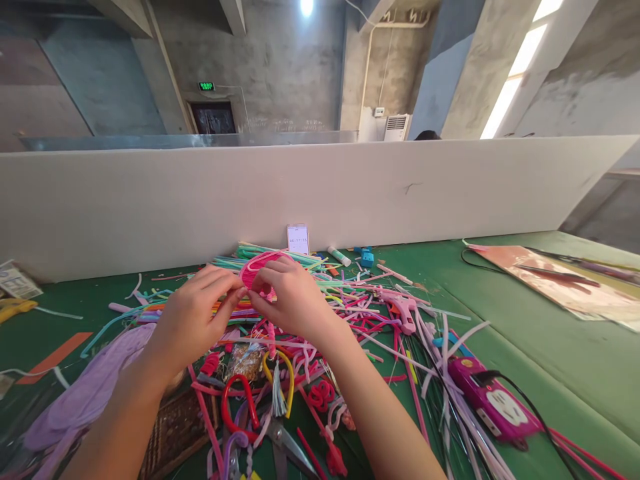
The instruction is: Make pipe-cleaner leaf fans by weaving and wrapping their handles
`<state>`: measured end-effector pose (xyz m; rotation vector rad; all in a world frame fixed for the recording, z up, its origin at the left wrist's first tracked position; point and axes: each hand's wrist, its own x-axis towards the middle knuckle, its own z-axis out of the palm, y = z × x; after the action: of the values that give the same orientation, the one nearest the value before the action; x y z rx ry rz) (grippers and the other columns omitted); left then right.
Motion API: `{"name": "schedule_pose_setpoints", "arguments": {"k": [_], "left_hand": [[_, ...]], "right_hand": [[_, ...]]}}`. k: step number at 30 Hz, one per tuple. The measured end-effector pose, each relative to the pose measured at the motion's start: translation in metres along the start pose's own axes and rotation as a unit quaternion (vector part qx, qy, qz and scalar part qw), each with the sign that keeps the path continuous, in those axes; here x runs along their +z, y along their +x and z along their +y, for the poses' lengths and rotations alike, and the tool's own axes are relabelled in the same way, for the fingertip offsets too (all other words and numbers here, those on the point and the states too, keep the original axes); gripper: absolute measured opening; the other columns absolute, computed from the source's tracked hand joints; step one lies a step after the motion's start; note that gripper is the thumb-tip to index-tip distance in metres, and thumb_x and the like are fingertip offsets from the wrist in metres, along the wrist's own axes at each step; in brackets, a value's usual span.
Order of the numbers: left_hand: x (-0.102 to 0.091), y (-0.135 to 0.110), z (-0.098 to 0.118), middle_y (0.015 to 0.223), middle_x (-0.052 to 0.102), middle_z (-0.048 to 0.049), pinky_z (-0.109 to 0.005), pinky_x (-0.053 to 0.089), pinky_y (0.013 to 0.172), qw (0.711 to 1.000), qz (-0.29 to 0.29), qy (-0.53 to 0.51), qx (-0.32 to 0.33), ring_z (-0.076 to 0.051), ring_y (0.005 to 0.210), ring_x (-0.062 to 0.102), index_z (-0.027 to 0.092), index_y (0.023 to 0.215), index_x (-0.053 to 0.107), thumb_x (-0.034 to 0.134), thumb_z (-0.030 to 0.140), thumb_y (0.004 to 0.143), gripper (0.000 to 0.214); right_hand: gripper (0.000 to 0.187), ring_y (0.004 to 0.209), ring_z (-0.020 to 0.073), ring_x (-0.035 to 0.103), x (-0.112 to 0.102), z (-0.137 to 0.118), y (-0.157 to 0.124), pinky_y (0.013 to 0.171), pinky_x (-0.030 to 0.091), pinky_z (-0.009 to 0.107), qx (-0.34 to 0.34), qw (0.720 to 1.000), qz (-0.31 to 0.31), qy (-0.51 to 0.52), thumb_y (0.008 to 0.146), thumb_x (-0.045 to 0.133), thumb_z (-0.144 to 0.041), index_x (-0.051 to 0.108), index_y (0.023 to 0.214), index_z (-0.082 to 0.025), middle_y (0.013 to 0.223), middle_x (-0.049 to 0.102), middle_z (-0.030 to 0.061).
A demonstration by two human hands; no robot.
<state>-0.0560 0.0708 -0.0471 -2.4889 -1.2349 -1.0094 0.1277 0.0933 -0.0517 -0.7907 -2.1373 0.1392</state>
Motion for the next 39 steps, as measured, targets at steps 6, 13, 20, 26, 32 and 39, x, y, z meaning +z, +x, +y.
{"name": "schedule_pose_setpoints", "arguments": {"k": [6, 13, 20, 26, 32, 39], "left_hand": [[0.001, 0.002, -0.003, 0.075, 0.069, 0.0007, -0.028, 0.045, 0.065, 0.972, -0.049, -0.14, -0.181, -0.018, 0.069, 0.063, 0.02, 0.078, 0.063, 0.054, 0.033, 0.093, 0.022], [0.0, 0.003, -0.007, 0.081, 0.068, -0.0057, -0.033, 0.049, 0.078, 0.986, 0.146, 0.042, 0.068, -0.022, 0.086, 0.06, 0.017, 0.086, 0.065, 0.055, 0.018, 0.094, 0.013], [-0.002, 0.002, -0.005, 0.083, 0.069, -0.0063, -0.035, 0.052, 0.08, 0.961, 0.191, 0.126, 0.154, -0.023, 0.087, 0.062, 0.016, 0.093, 0.064, 0.061, 0.007, 0.088, 0.01], [-0.002, 0.001, -0.006, 0.087, 0.07, -0.0082, -0.036, 0.052, 0.079, 0.949, 0.189, 0.179, 0.178, -0.024, 0.089, 0.063, 0.015, 0.095, 0.065, 0.061, 0.005, 0.087, 0.014], [-0.001, 0.002, -0.006, 0.083, 0.069, -0.0068, -0.034, 0.053, 0.08, 0.964, 0.2, 0.091, 0.148, -0.022, 0.087, 0.062, 0.015, 0.092, 0.065, 0.061, 0.007, 0.088, 0.011], [-0.003, 0.0, -0.003, 0.085, 0.071, -0.0078, -0.035, 0.052, 0.079, 0.948, 0.212, 0.146, 0.188, -0.023, 0.09, 0.064, 0.014, 0.095, 0.066, 0.062, 0.001, 0.085, 0.017]], "right_hand": [[0.015, 0.08, 0.0196, 0.054, 0.018, -0.001, 0.001, 0.075, 0.041, 0.033, -0.043, 0.994, 0.054, -0.089, 0.09, 0.052, -0.016, 0.062, 0.078, -0.017, 0.08, 0.066, 0.007], [0.027, 0.066, 0.0114, 0.054, 0.013, -0.002, 0.004, 0.065, 0.042, 0.026, 0.272, 0.873, -0.009, 0.406, 0.083, 0.068, -0.043, 0.063, 0.075, -0.017, 0.073, 0.063, -0.0002], [0.027, 0.074, 0.0105, 0.054, 0.017, 0.005, 0.0, 0.072, 0.04, 0.026, 0.295, 0.785, -0.037, 0.544, 0.077, 0.076, -0.044, 0.071, 0.078, -0.017, 0.077, 0.063, -0.0001], [0.024, 0.073, 0.0096, 0.054, 0.017, 0.006, 0.001, 0.07, 0.04, 0.025, 0.318, 0.762, -0.036, 0.563, 0.076, 0.078, -0.04, 0.073, 0.08, -0.017, 0.08, 0.064, 0.0012], [0.031, 0.069, 0.0102, 0.053, 0.015, 0.007, 0.002, 0.067, 0.041, 0.025, 0.321, 0.73, -0.056, 0.6, 0.075, 0.078, -0.044, 0.069, 0.073, -0.014, 0.07, 0.06, 0.0009], [0.028, 0.06, 0.0062, 0.047, 0.014, 0.006, 0.002, 0.056, 0.037, 0.02, 0.318, 0.662, -0.107, 0.67, 0.077, 0.076, -0.039, 0.066, 0.074, -0.013, 0.067, 0.054, -0.0015]]}}
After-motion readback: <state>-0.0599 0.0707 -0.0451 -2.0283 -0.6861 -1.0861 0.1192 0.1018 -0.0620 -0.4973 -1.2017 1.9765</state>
